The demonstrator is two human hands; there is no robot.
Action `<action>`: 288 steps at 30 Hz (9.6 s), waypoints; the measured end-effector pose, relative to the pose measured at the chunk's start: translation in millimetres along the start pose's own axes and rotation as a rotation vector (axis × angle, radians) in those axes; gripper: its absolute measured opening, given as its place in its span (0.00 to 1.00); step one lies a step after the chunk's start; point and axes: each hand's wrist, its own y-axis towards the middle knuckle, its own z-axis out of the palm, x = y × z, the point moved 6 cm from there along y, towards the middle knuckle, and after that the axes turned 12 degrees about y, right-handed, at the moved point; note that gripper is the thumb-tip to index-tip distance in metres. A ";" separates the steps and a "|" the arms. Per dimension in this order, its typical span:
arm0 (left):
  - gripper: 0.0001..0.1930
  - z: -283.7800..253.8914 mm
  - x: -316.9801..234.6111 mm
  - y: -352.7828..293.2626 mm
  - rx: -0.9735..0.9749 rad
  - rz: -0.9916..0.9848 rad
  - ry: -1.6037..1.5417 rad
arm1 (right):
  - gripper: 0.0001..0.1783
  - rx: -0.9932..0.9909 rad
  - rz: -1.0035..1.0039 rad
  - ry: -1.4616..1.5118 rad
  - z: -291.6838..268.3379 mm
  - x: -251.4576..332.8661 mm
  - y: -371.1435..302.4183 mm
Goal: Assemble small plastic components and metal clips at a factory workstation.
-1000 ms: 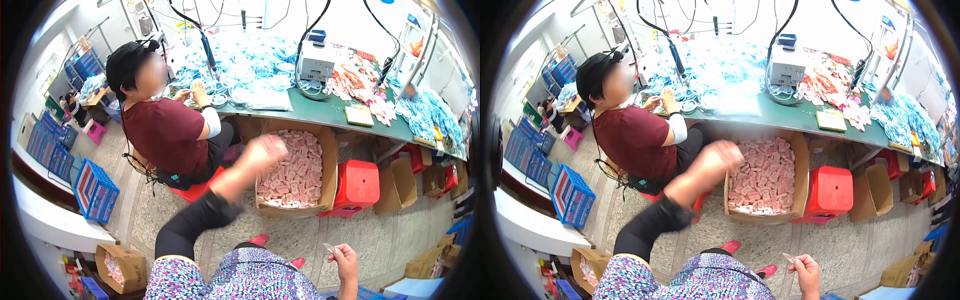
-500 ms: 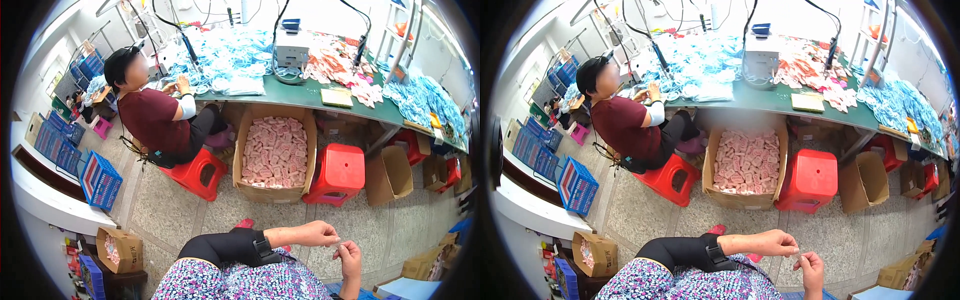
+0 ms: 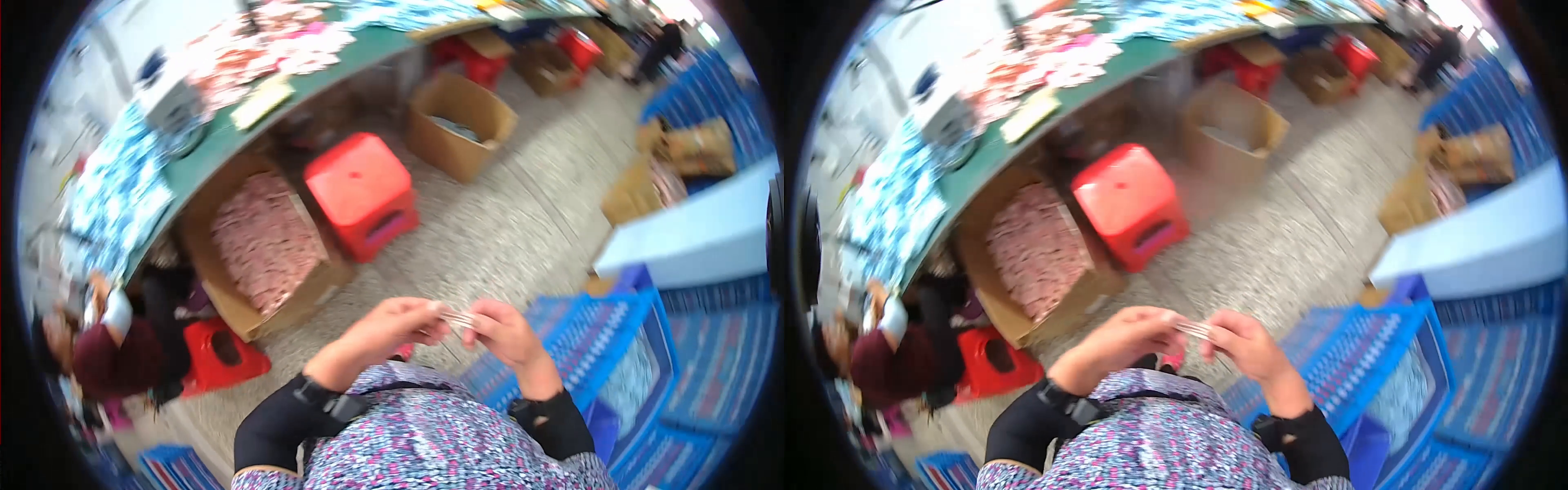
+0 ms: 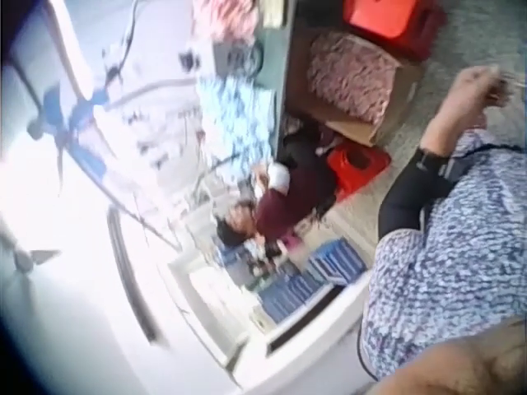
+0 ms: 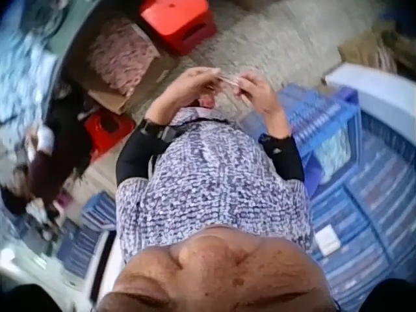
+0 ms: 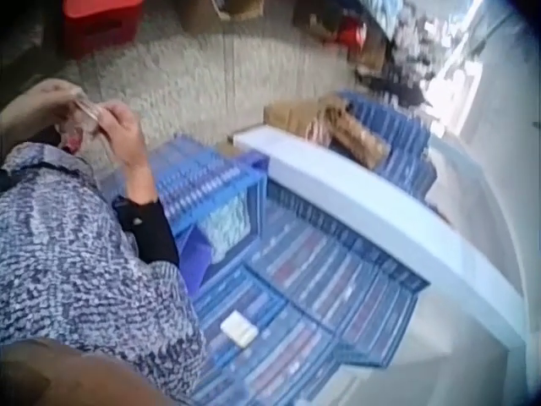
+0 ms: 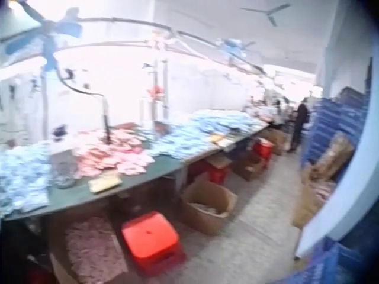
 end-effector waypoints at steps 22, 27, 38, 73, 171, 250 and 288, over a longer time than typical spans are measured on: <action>0.23 113.0 -187.5 316.7 0.467 -0.191 0.081 | 0.15 -0.321 -0.369 0.213 -187.7 226.3 21.3; 0.24 136.8 -204.4 408.7 0.451 -0.204 0.109 | 0.15 -0.294 -0.385 0.269 -273.0 275.1 36.5; 0.21 243.2 -287.7 592.0 0.413 -0.177 -0.016 | 0.15 -0.204 -0.348 0.455 -442.6 428.5 51.3; 0.19 365.9 -568.8 1242.4 0.312 -0.242 0.468 | 0.09 -0.894 -0.604 -0.339 -925.7 926.6 210.4; 0.12 736.9 -1043.7 2507.7 -0.112 -0.487 0.606 | 0.13 -1.202 0.102 0.344 -2188.9 1860.2 135.6; 0.09 1105.0 -1378.7 3180.7 0.521 0.260 1.600 | 0.06 -0.887 -0.237 0.222 -2562.0 2335.8 442.0; 0.08 1153.5 -1565.9 3486.2 0.436 0.218 1.329 | 0.14 -0.047 -0.173 0.050 -2748.7 2646.9 612.6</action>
